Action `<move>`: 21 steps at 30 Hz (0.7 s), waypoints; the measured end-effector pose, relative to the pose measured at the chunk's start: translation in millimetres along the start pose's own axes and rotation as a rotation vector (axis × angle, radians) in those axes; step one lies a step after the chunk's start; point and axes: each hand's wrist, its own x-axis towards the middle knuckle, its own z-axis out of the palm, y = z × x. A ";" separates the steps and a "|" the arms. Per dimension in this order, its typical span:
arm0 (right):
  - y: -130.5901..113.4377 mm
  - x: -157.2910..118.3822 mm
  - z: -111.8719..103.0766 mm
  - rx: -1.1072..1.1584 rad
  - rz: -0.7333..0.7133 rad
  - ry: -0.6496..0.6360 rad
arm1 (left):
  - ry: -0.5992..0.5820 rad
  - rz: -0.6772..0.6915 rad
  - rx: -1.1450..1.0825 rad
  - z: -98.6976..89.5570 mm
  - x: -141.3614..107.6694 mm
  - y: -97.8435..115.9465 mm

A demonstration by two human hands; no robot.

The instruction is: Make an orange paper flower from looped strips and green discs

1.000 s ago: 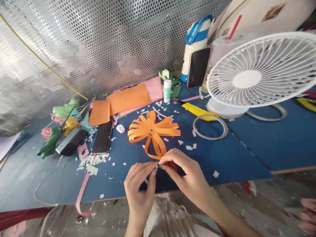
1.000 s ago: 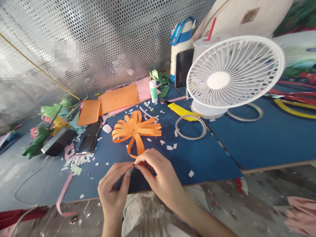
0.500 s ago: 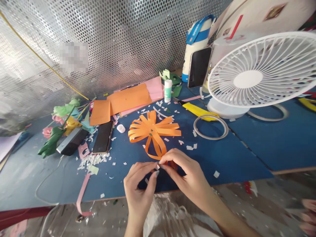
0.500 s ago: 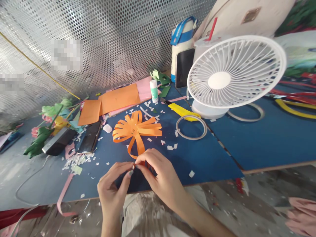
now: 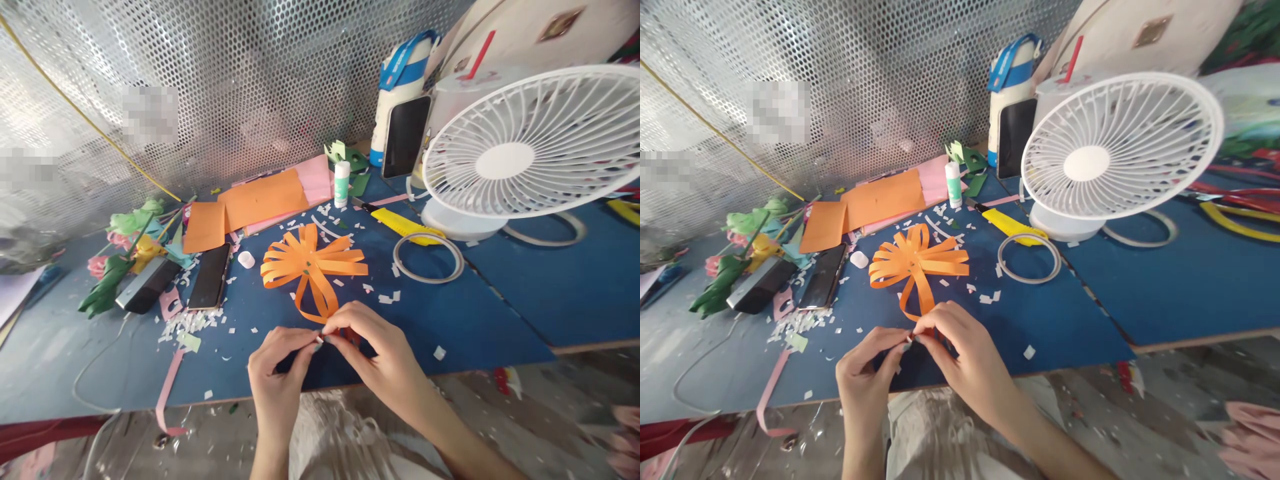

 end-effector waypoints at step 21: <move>0.9 -1.1 -0.4 -0.004 0.005 -0.019 | 0.009 -0.028 0.020 3.2 -2.5 4.0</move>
